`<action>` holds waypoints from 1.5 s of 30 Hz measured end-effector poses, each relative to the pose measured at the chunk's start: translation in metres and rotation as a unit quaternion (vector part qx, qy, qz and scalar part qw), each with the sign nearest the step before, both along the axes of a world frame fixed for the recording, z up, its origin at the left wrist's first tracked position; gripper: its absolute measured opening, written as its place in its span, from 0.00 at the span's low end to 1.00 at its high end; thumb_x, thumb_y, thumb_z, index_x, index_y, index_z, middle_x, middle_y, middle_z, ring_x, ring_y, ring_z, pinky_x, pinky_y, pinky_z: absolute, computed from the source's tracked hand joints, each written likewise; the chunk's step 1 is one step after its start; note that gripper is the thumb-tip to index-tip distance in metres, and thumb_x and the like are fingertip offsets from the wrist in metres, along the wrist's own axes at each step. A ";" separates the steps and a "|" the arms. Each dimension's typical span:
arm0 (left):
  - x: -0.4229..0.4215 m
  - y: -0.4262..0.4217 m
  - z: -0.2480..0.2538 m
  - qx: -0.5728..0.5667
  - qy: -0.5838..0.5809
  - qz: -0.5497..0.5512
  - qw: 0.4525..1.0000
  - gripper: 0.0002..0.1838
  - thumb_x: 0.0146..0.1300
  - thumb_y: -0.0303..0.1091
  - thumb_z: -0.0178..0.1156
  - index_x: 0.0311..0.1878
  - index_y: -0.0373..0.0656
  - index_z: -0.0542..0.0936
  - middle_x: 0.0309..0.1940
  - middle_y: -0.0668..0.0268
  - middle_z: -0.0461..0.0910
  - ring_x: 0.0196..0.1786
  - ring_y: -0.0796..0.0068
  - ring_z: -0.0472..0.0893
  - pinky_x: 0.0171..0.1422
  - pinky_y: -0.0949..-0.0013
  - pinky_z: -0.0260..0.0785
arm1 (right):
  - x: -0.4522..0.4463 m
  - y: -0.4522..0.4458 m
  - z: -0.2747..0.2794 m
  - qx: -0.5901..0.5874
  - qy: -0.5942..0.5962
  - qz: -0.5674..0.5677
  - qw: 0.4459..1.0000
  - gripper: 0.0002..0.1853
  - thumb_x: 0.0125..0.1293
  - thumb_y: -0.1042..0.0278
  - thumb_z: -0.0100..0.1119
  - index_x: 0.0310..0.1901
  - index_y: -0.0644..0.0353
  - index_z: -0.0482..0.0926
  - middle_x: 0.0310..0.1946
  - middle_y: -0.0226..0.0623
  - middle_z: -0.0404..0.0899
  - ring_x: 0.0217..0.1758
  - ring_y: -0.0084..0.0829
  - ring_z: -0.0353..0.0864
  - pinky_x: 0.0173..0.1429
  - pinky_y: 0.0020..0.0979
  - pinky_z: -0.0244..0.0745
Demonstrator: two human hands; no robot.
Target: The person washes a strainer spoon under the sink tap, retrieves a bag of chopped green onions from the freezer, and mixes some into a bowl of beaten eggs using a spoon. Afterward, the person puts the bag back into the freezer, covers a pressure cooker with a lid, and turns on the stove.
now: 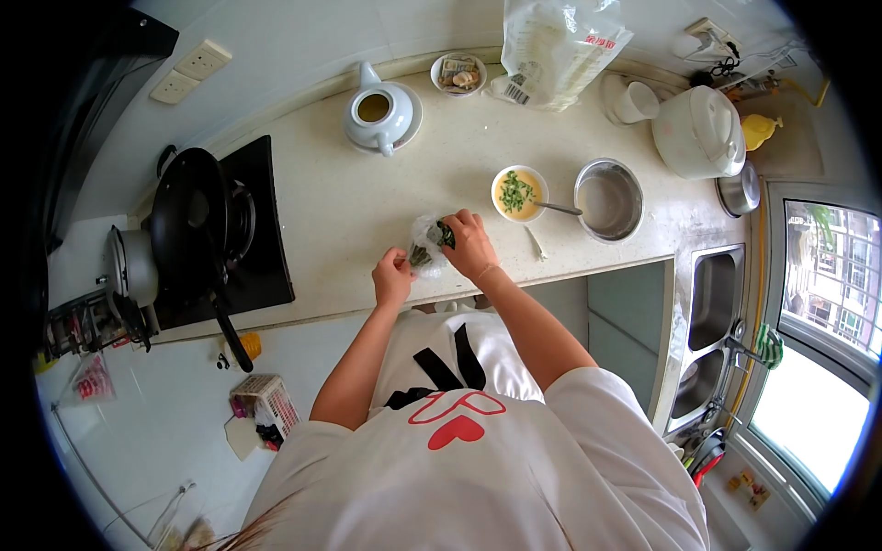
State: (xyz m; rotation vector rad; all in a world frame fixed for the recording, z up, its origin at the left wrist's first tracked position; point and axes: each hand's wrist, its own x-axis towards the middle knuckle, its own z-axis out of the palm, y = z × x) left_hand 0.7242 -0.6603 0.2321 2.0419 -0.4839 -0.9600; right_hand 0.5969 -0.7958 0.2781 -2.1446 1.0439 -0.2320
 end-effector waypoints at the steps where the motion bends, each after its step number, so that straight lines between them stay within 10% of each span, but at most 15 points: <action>1: 0.000 0.001 -0.004 -0.003 -0.008 -0.005 1.000 0.06 0.60 0.20 0.56 0.41 0.36 0.77 0.27 0.54 0.83 0.28 0.61 0.84 0.34 0.62 0.75 | 0.000 -0.001 -0.001 -0.003 0.003 0.008 1.000 0.25 0.46 0.73 0.70 0.50 0.57 0.77 0.48 0.42 0.73 0.55 0.47 0.70 0.62 0.41 0.70; 45: 0.001 0.001 0.005 -0.003 0.026 0.003 1.000 0.07 0.61 0.20 0.55 0.42 0.36 0.78 0.27 0.56 0.82 0.26 0.66 0.84 0.31 0.65 0.75 | 0.001 -0.001 -0.016 -0.025 -0.018 0.073 0.997 0.20 0.50 0.81 0.64 0.46 0.56 0.79 0.46 0.40 0.72 0.51 0.45 0.73 0.55 0.42 0.74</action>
